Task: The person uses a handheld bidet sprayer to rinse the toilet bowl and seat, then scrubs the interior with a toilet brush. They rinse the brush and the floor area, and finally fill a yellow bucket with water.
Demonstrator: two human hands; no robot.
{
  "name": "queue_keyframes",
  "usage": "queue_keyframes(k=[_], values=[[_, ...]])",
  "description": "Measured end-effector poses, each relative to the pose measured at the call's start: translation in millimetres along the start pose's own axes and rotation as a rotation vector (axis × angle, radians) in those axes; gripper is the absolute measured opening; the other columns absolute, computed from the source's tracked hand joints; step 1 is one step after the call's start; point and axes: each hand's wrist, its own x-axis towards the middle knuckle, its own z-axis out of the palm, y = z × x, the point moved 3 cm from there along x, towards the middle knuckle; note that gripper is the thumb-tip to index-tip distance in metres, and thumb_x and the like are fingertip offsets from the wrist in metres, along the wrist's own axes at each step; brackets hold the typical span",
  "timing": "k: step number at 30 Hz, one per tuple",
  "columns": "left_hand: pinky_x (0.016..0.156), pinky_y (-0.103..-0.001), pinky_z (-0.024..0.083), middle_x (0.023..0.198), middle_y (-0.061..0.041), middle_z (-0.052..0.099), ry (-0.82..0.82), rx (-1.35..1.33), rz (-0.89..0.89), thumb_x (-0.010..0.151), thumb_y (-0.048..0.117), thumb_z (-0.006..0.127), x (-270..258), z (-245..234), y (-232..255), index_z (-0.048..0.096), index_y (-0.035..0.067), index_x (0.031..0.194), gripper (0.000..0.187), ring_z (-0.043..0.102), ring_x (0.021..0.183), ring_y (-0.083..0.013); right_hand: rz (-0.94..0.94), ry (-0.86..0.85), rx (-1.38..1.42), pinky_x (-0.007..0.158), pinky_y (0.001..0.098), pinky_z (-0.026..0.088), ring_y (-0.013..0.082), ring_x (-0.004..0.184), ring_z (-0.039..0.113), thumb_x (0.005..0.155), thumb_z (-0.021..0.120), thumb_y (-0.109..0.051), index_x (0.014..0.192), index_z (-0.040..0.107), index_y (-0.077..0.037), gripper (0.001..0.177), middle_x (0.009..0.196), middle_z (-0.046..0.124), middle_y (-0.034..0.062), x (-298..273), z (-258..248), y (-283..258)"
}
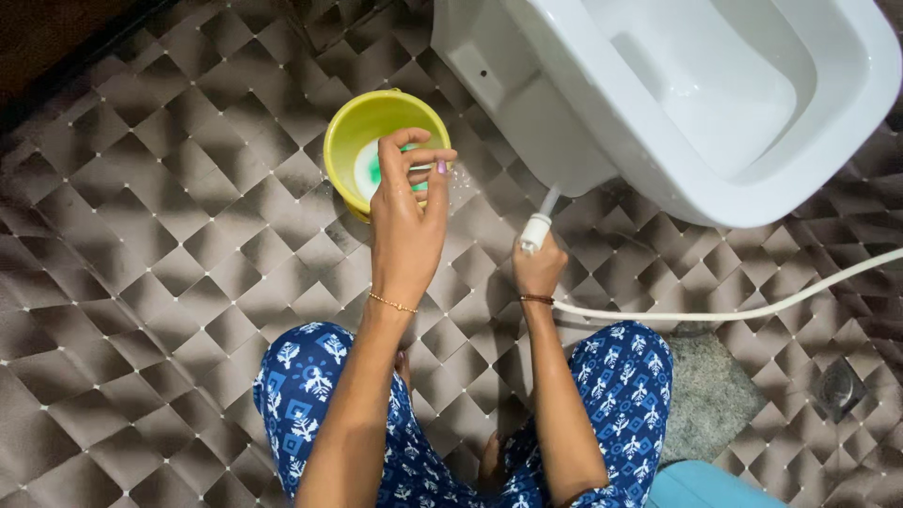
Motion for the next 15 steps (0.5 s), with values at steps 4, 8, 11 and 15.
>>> queue_keyframes(k=[4, 8, 11, 15], values=[[0.085, -0.033, 0.061, 0.12, -0.01, 0.072, -0.022, -0.006, 0.009, 0.106, 0.006, 0.053, 1.0, 4.7, -0.2, 0.043, 0.005, 0.135, 0.031, 0.072, 0.106, -0.0222, -0.046, -0.147, -0.094, 0.066, 0.0488, 0.057, 0.0421, 0.074, 0.072, 0.076, 0.085, -0.021, 0.092, 0.071, 0.001, 0.03, 0.077, 0.07, 0.0252, -15.1, 18.2, 23.4], [0.081, -0.032, 0.06, 0.119, -0.01, 0.073, -0.029, -0.008, -0.026, 0.107, 0.008, 0.053, -1.1, 3.9, -0.9, 0.043, 0.006, 0.135, 0.029, 0.072, 0.102, -0.0213, -0.093, -0.263, -0.048, 0.065, 0.0489, 0.057, 0.0408, 0.072, 0.071, 0.074, 0.083, -0.021, 0.089, 0.069, -0.001, 0.029, 0.076, 0.07, 0.0237, -26.6, 36.3, 19.5], [0.079, -0.032, 0.059, 0.119, -0.011, 0.073, -0.031, 0.005, -0.01, 0.108, 0.008, 0.053, -0.2, 4.9, -0.2, 0.042, 0.005, 0.135, 0.029, 0.072, 0.101, -0.0209, -0.142, -0.282, -0.022, 0.064, 0.0491, 0.056, 0.0412, 0.071, 0.07, 0.074, 0.082, -0.022, 0.086, 0.069, -0.003, 0.026, 0.074, 0.069, 0.0228, -33.2, 40.8, 4.0], [0.079, -0.032, 0.06, 0.119, -0.011, 0.073, -0.042, 0.002, 0.012, 0.108, 0.006, 0.053, 1.3, 10.6, -1.2, 0.042, 0.005, 0.135, 0.029, 0.071, 0.102, -0.0206, -0.117, -0.277, -0.04, 0.063, 0.0503, 0.055, 0.0421, 0.07, 0.069, 0.074, 0.079, -0.021, 0.086, 0.072, -0.005, 0.022, 0.073, 0.069, 0.0226, -42.8, 36.3, 6.0]])
